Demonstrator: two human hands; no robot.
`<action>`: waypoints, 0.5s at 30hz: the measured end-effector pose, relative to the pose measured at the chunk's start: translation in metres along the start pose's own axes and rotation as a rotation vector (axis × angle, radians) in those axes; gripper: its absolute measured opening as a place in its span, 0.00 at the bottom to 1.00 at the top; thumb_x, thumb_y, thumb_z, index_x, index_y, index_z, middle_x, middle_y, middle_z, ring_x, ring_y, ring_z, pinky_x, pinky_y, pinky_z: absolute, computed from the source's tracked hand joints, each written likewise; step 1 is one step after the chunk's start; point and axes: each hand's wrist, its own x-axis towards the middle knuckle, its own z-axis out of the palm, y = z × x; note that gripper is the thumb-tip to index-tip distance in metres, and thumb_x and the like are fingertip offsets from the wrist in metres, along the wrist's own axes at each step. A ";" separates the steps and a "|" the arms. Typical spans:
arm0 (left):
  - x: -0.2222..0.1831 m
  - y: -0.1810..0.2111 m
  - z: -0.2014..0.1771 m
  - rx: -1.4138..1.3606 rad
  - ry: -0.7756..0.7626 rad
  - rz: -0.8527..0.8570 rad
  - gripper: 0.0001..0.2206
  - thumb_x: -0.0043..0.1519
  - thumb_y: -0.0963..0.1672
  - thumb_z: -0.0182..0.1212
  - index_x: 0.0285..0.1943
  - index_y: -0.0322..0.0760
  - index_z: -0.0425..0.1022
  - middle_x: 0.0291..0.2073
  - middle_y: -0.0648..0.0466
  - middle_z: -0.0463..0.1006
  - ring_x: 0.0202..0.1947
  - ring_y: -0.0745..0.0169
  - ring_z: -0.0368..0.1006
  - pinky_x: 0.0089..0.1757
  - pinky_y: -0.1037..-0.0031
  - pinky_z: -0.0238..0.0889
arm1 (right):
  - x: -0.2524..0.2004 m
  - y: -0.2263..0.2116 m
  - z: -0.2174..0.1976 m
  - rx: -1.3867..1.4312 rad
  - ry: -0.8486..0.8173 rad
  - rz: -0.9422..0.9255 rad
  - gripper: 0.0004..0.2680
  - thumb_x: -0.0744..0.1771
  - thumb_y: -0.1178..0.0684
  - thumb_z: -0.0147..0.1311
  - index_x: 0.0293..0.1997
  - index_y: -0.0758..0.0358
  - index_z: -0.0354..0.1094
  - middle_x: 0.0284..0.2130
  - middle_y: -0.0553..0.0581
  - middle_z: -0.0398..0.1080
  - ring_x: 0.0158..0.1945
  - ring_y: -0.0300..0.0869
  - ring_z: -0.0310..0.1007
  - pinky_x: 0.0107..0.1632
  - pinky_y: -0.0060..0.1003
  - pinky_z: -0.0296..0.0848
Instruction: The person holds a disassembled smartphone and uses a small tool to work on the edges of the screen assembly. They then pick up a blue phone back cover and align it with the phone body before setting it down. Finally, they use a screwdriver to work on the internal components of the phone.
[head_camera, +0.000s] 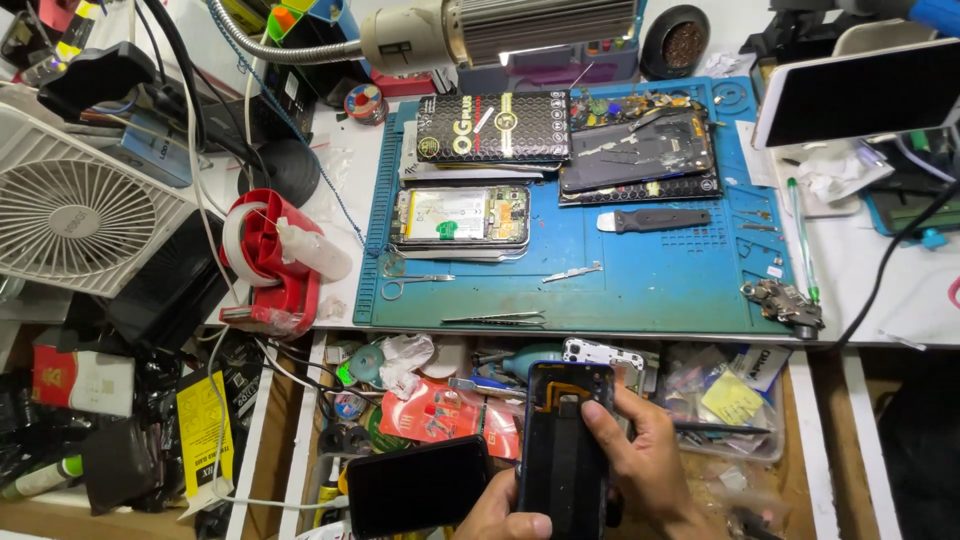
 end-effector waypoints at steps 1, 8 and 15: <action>-0.002 0.004 0.010 0.005 -0.007 0.000 0.32 0.54 0.51 0.66 0.65 0.27 0.70 0.52 0.47 0.80 0.53 0.61 0.78 0.53 0.76 0.68 | -0.001 -0.001 -0.002 0.001 0.007 -0.006 0.15 0.65 0.45 0.54 0.41 0.68 0.81 0.29 0.57 0.80 0.31 0.43 0.79 0.31 0.36 0.78; -0.027 0.017 0.068 -0.276 0.281 -0.079 0.33 0.51 0.50 0.55 0.63 0.23 0.74 0.52 0.40 0.82 0.41 0.56 0.77 0.40 0.73 0.71 | -0.002 0.000 -0.006 -0.029 -0.035 -0.113 0.13 0.66 0.43 0.53 0.30 0.63 0.75 0.26 0.53 0.73 0.30 0.40 0.73 0.31 0.35 0.73; -0.032 0.018 0.062 0.193 0.142 0.254 0.34 0.48 0.63 0.59 0.47 0.34 0.77 0.35 0.51 0.75 0.34 0.62 0.69 0.38 0.73 0.57 | -0.001 0.015 -0.009 0.137 -0.172 -0.151 0.29 0.63 0.19 0.35 0.32 0.59 0.71 0.31 0.56 0.73 0.33 0.44 0.73 0.42 0.42 0.74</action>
